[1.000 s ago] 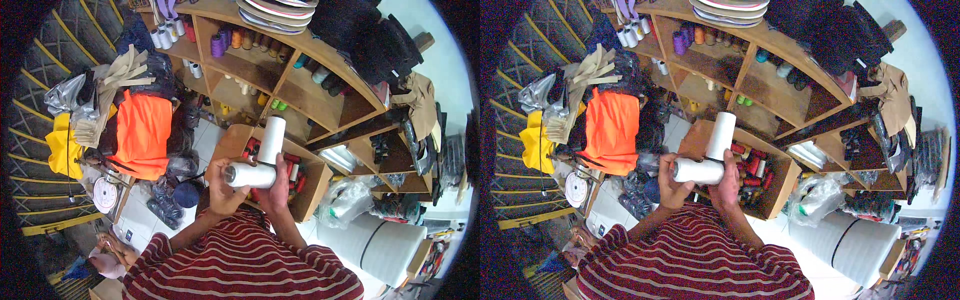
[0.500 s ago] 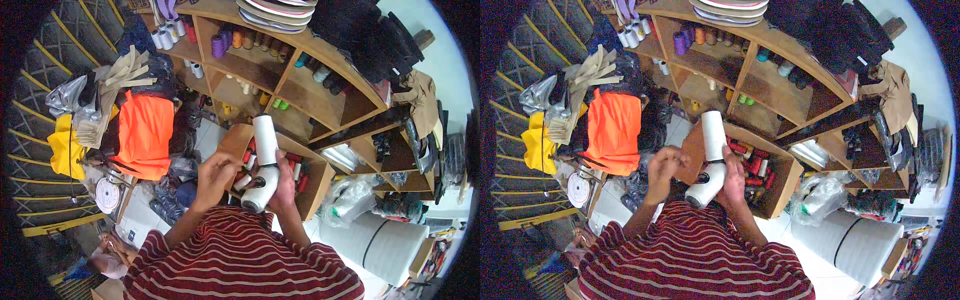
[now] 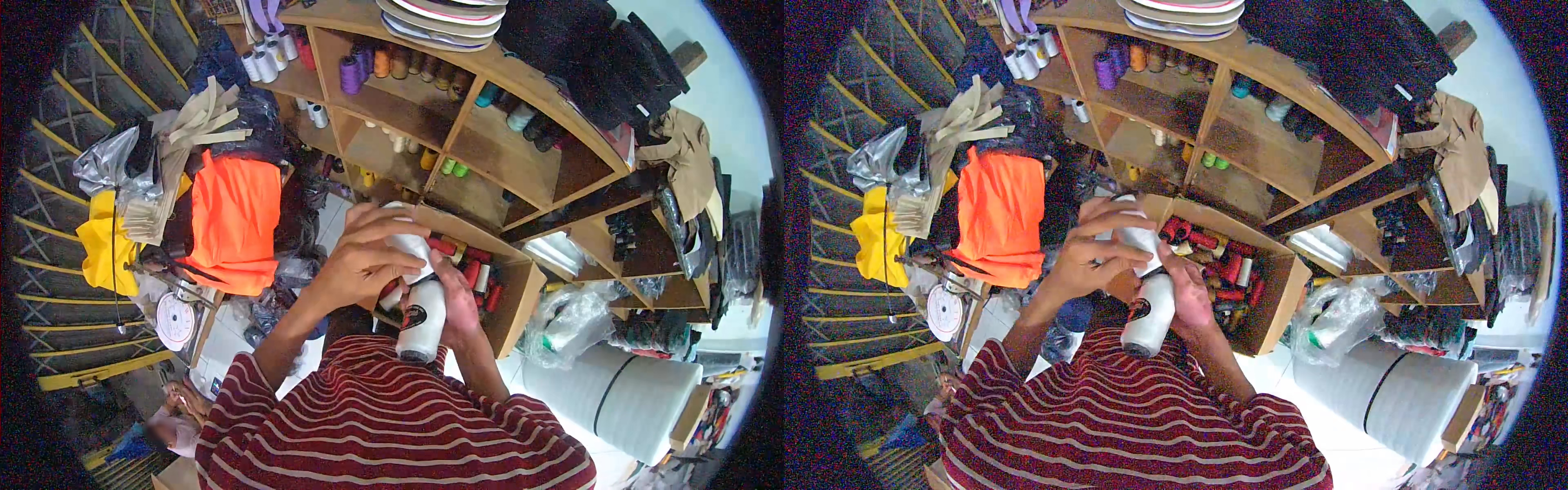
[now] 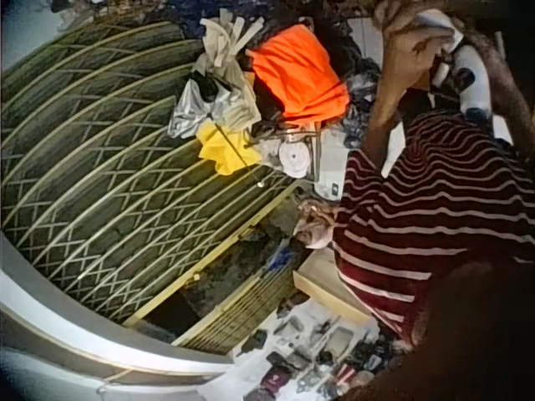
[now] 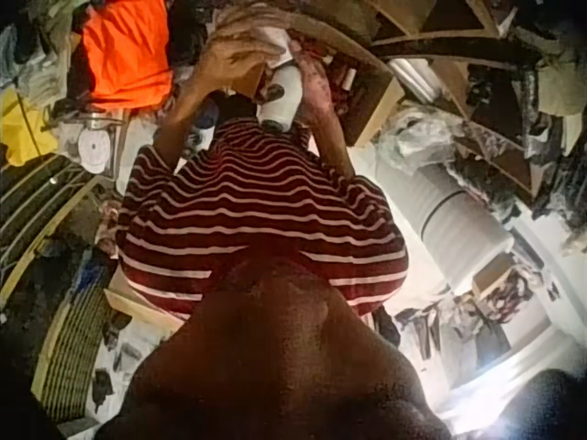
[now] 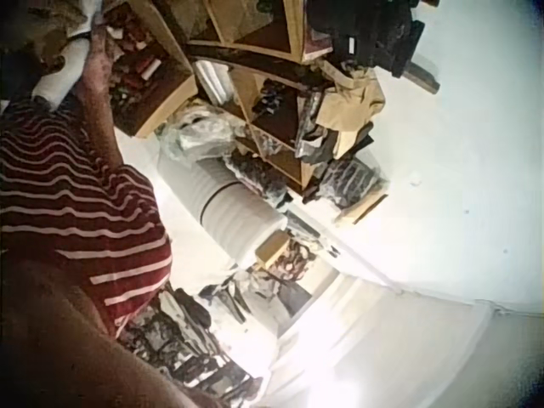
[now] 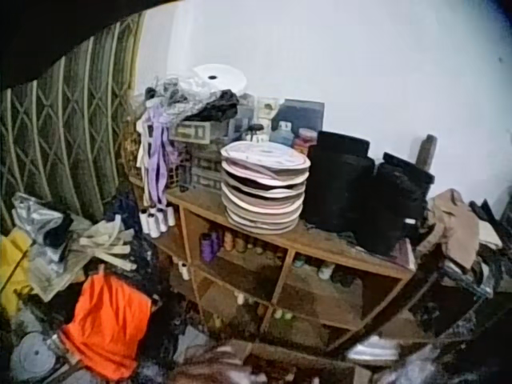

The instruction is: The person sorts through a cardboard box of thread spools, picking up white, yellow, and light blue spools one by one. They pull thread from each spool to check it, then place the spools onto a wooden shelf. The person repeats this process for several spools throughout the clip.

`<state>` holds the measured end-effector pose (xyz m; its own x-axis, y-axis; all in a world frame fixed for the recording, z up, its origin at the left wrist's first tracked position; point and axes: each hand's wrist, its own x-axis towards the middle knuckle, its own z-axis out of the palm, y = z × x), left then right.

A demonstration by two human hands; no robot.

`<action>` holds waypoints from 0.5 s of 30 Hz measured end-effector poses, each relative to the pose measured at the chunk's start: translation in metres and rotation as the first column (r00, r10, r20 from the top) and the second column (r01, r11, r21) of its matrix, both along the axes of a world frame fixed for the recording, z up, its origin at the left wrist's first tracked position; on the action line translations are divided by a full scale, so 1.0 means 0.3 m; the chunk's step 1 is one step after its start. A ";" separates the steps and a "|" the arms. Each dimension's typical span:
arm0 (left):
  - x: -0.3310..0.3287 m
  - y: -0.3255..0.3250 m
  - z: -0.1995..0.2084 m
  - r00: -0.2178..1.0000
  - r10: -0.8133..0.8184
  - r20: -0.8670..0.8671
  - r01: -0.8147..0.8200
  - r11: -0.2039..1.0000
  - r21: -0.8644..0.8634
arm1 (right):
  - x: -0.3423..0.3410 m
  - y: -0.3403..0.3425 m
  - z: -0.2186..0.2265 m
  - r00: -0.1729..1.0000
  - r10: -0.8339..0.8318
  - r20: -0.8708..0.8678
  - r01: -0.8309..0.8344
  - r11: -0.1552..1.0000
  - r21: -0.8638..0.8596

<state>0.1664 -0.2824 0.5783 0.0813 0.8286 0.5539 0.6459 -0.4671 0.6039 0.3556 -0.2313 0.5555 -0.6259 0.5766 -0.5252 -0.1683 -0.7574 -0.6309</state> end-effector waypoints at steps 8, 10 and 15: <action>0.050 0.050 -0.030 0.973 0.169 0.157 -0.189 0.974 0.123 | -0.007 0.009 -0.021 1.000 0.004 0.001 -0.004 1.000 0.017; 0.025 0.060 0.006 0.947 0.245 0.208 -0.271 0.957 0.102 | -0.006 0.009 0.038 0.997 0.053 -0.047 -0.054 0.999 -0.003; -0.027 0.060 -0.001 0.881 0.387 0.274 -0.407 0.913 0.020 | -0.004 0.002 0.057 0.998 0.055 -0.006 -0.055 0.998 0.018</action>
<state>0.1582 -0.2646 0.5781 -0.3999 0.7164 0.5718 0.6129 -0.2549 0.7480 0.3543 -0.2307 0.5727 -0.6606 0.5501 -0.5108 -0.1307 -0.7543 -0.6433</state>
